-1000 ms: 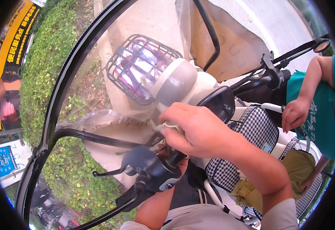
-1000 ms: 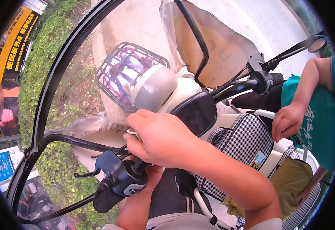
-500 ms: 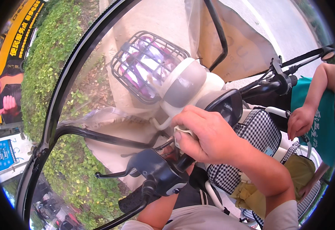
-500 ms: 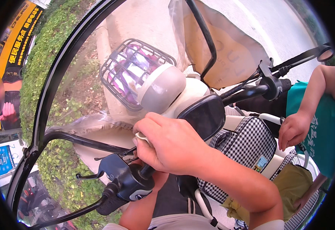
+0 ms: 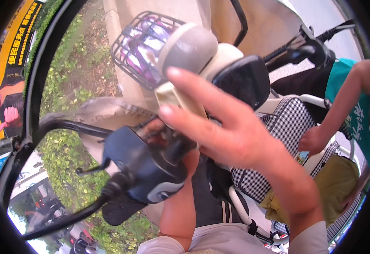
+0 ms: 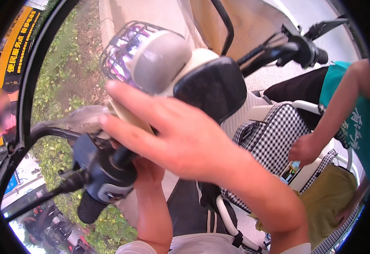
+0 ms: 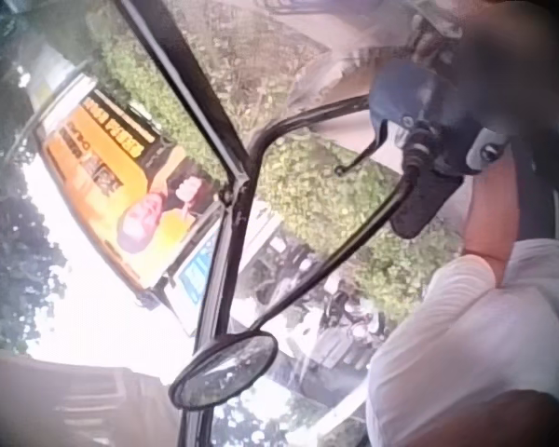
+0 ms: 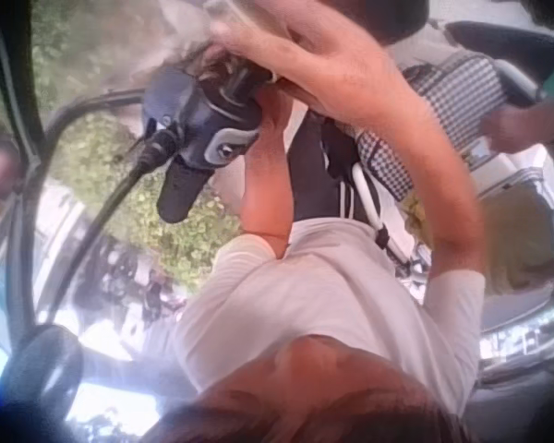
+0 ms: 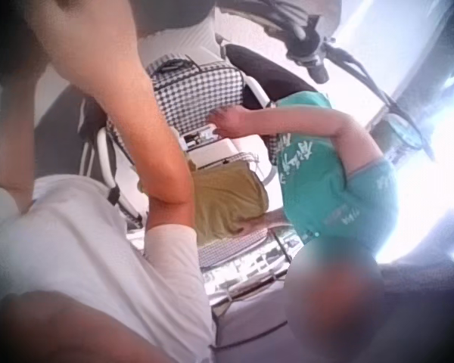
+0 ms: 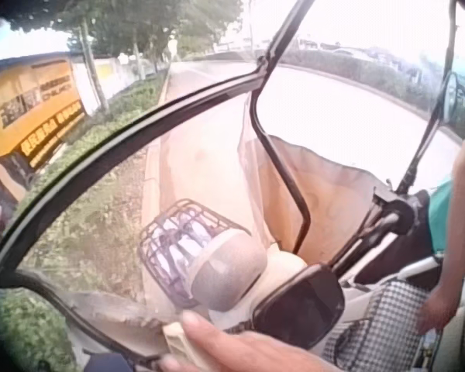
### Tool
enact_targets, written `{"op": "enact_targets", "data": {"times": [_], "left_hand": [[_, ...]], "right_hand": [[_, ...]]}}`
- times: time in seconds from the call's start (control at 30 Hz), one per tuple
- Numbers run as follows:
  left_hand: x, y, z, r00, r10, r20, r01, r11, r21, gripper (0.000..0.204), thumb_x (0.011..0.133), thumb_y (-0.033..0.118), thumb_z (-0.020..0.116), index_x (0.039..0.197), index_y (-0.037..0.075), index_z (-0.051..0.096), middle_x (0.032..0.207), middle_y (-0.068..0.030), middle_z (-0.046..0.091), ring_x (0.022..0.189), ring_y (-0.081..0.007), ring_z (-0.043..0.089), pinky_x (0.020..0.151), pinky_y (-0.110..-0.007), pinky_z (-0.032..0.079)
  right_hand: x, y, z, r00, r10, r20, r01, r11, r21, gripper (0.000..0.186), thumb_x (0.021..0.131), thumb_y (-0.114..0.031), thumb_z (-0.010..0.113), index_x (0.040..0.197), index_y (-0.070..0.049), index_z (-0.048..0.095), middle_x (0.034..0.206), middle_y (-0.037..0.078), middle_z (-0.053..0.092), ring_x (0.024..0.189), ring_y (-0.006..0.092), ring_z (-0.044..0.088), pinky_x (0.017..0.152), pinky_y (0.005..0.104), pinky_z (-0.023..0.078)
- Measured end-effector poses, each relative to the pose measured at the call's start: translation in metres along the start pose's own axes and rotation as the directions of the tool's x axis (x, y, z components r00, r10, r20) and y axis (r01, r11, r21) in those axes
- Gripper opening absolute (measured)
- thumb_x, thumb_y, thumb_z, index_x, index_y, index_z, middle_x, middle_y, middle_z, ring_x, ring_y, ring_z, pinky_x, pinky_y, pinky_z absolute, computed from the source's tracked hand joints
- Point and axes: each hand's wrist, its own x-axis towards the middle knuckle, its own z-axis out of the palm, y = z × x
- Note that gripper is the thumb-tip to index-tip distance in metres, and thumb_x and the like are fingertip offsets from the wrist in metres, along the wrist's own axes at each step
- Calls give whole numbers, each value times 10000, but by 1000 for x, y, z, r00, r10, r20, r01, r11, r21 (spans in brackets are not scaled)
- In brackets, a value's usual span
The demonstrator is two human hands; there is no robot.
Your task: The person manipulates a white plastic handlebar component on a scooter, repeatedly detaching and reattaching it while adjusting the position of the handlebar and mirror. The person also wipes the component with a cloth during the process.
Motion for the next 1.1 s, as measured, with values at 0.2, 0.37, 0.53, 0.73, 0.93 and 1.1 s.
{"op": "enact_targets", "data": {"times": [0.2,0.37,0.53,0.73,0.93,1.1], "left_hand": [[6,6,-5,990,28,141,-20,998,-57,381,1001,208,478,1348,55,437,1349,-115,516,1254,-213,508,1038,-357,442],[6,-7,-25,892,246,380,-344,914,214,418,990,252,486,1365,75,435,1395,-107,478,1276,-220,484,1059,-382,406],[7,-3,-15,916,118,384,-143,989,37,409,974,241,477,1332,44,460,1357,-117,514,1220,-236,526,1020,-403,415],[1,-11,-13,904,270,332,-327,936,130,381,949,226,425,1276,47,504,1292,-103,557,1207,-217,533,1022,-404,406],[-2,-5,6,907,391,154,-410,904,121,437,903,241,418,1276,25,491,1259,-106,567,1198,-225,544,1002,-403,433],[4,-10,0,839,477,261,-536,650,538,461,912,243,401,1321,36,438,1256,-105,558,1190,-220,546,981,-400,455]], "right_hand": [[-10,-4,-4,996,-93,9,93,985,-142,542,671,2,734,1193,-10,586,1238,287,488,1082,391,577,905,395,490],[-16,-4,-2,993,-122,6,121,981,-153,483,670,-24,727,1126,18,574,1134,262,503,972,376,599,821,390,508],[-18,-2,2,988,-154,-12,149,971,-187,432,668,-50,720,1059,45,562,1030,237,518,861,361,620,737,384,525],[-21,-8,2,990,-135,-28,126,969,-214,387,667,-81,711,979,77,547,905,208,536,729,343,647,637,378,546],[-19,4,11,957,-239,-163,218,967,-134,412,639,-105,728,954,93,552,847,192,548,675,315,661,587,365,559],[-12,8,23,971,-189,-146,145,952,-271,469,622,-126,753,990,91,559,872,186,558,693,294,674,599,359,568]]}}
